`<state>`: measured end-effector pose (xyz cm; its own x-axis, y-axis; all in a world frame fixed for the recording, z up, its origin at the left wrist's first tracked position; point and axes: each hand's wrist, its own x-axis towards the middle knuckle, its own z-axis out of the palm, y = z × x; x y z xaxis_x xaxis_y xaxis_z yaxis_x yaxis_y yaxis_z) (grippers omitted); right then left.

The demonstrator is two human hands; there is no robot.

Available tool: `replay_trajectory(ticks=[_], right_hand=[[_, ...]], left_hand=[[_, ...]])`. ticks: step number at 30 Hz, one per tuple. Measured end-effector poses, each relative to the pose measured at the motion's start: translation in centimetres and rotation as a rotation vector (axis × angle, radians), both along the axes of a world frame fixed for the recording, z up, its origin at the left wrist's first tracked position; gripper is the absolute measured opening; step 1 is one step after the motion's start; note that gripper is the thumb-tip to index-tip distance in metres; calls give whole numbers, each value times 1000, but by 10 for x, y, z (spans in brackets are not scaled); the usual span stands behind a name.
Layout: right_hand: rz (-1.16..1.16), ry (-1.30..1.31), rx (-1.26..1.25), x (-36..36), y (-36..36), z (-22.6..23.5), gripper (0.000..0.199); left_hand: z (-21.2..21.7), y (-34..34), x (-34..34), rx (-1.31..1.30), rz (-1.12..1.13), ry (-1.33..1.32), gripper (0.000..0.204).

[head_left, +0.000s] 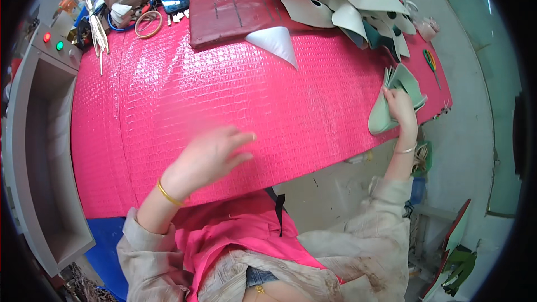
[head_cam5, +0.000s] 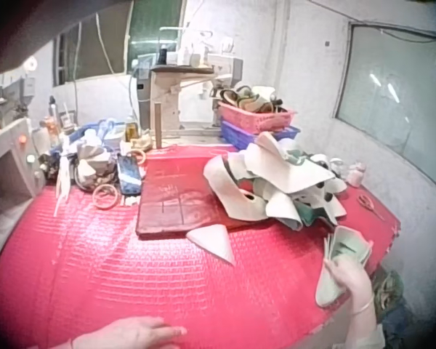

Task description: The person assembles shoe components by hand on a pink textured work surface. They repeatedly insert a light green insole into a white shoe upper, press the edges, and flip the assembly. The person also handles white cutout pieces from a blue bin and places them on the table.

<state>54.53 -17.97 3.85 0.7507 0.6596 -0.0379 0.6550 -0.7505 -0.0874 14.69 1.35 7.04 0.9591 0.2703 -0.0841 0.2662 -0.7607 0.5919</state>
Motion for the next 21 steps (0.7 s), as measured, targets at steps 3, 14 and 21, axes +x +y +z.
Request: replay_trajectory(ticks=[3, 14, 21], right_hand=[[49, -161, 285, -19, 10, 48, 33], [537, -924, -24, 25, 306, 73, 78], [429, -697, 28, 108, 357, 159, 54]], left_hand=[[-12, 51, 33, 43, 138, -191, 52], [-13, 170, 290, 1031, -1, -423, 39], [54, 271, 231, 1233, -165, -375, 6]])
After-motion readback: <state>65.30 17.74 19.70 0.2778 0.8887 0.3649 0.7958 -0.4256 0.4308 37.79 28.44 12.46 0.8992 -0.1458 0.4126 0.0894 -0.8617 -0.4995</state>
